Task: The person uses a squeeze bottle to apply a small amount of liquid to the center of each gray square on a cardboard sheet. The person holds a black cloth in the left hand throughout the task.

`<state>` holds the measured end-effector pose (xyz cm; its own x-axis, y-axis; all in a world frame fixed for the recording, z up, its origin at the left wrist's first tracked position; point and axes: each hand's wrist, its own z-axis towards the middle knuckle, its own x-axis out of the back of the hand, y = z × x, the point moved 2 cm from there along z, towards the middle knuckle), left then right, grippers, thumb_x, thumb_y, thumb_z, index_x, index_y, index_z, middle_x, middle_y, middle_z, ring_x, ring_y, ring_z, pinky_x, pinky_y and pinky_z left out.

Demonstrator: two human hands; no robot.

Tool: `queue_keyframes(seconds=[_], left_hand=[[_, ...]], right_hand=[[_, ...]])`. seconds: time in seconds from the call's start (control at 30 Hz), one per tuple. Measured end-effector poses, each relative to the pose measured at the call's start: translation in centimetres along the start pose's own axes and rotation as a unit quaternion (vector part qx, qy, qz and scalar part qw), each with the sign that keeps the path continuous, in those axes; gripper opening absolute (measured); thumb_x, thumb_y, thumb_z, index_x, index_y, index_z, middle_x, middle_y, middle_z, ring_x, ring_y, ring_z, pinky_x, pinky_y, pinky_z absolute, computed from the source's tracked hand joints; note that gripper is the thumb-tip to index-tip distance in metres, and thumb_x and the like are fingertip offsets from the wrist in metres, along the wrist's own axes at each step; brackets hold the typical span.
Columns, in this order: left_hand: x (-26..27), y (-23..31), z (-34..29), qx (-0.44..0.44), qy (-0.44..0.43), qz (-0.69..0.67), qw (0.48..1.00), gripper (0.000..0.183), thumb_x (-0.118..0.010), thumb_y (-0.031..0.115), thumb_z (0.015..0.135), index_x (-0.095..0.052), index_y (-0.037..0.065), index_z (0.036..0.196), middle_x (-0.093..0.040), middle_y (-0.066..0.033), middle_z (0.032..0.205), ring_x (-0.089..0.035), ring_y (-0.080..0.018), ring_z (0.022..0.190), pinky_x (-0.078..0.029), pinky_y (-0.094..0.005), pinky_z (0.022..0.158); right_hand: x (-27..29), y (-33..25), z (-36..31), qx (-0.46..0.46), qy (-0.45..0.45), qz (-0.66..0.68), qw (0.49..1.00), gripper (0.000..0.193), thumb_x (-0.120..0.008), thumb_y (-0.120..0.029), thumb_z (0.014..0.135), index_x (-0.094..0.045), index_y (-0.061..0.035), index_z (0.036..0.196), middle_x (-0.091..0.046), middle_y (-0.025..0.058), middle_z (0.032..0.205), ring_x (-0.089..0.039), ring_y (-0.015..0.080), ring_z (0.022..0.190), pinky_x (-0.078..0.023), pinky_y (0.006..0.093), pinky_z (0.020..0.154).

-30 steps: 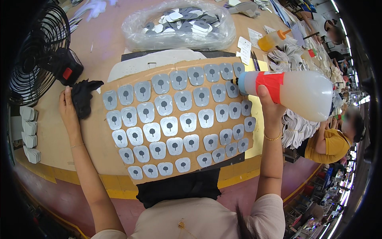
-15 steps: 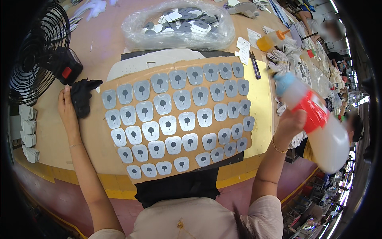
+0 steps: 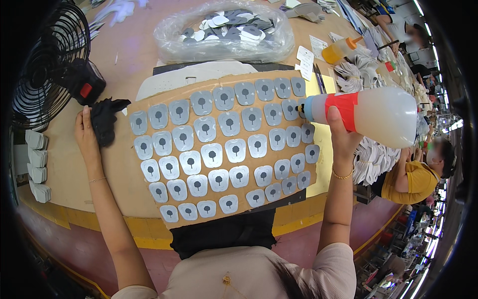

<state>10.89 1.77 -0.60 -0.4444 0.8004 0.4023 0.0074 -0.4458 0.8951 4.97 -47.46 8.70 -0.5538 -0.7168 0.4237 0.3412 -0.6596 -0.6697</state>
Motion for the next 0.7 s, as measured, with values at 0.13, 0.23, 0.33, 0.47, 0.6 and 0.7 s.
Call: queue_keyframes(seconds=[0.13,0.23,0.33,0.47,0.6,0.7], left_hand=[[-0.2,0.2,-0.2,0.003,-0.004,0.002,1.0,0.039,-0.041,0.033,0.09,-0.053,-0.004,0.095,-0.054,-0.0065,0.09,-0.048,-0.0115,0.082,-0.038,-0.0216,0.077],[-0.1,0.2,-0.1,0.003,0.001,0.01,1.0,0.04,-0.041,0.034,0.09,-0.053,-0.004,0.095,-0.054,-0.0067,0.09,-0.048,-0.0117,0.082,-0.038,-0.0217,0.077],[-0.1,0.2,-0.1,-0.001,0.005,0.01,1.0,0.04,-0.041,0.034,0.09,-0.053,-0.004,0.094,-0.054,-0.0065,0.089,-0.048,-0.0116,0.081,-0.038,-0.0215,0.077],[0.1,-0.1,0.0,-0.005,0.009,0.011,1.0,0.039,-0.042,0.033,0.09,-0.053,-0.004,0.094,-0.054,-0.0057,0.087,-0.048,-0.0107,0.08,-0.038,-0.0209,0.076],[-0.2,0.0,0.0,0.003,0.009,0.001,1.0,0.038,-0.043,0.032,0.089,-0.054,-0.004,0.094,-0.054,-0.0049,0.086,-0.047,-0.0098,0.079,-0.038,-0.0205,0.074],[-0.5,0.1,0.0,-0.003,0.017,-0.001,1.0,0.038,-0.044,0.033,0.089,-0.054,-0.004,0.088,-0.054,-0.006,0.084,-0.047,-0.012,0.081,-0.036,-0.0223,0.077]], right_hand=[[1.7,1.9,-0.8,-0.027,0.091,0.148,0.984,0.042,-0.068,-0.012,0.071,-0.047,-0.0009,0.105,-0.056,0.0086,0.095,-0.056,0.0179,0.083,-0.046,0.0292,0.075],[2.7,0.6,0.3,-0.004,0.14,0.243,0.96,0.057,-0.062,-0.037,0.072,-0.042,-0.001,0.111,-0.05,0.0108,0.107,-0.05,0.0209,0.099,-0.041,0.0363,0.087],[3.6,0.3,0.9,0.005,0.205,0.258,0.944,0.073,-0.058,-0.057,0.067,-0.042,-0.001,0.111,-0.05,0.012,0.107,-0.052,0.0229,0.096,-0.042,0.0368,0.086],[3.7,-1.0,1.0,0.038,0.235,0.285,0.929,0.084,-0.051,-0.069,0.064,-0.044,0.0002,0.111,-0.054,0.0139,0.103,-0.056,0.0229,0.088,-0.044,0.0335,0.08],[5.8,-2.3,1.8,0.116,0.189,0.32,0.921,0.096,-0.042,-0.078,0.062,-0.041,0.0029,0.115,-0.053,0.0164,0.103,-0.057,0.0216,0.09,-0.047,0.0305,0.075],[5.8,-3.4,1.6,0.121,0.176,0.282,0.935,0.083,-0.049,-0.067,0.066,-0.042,0.002,0.112,-0.054,0.0161,0.101,-0.056,0.0234,0.088,-0.048,0.0353,0.076]])
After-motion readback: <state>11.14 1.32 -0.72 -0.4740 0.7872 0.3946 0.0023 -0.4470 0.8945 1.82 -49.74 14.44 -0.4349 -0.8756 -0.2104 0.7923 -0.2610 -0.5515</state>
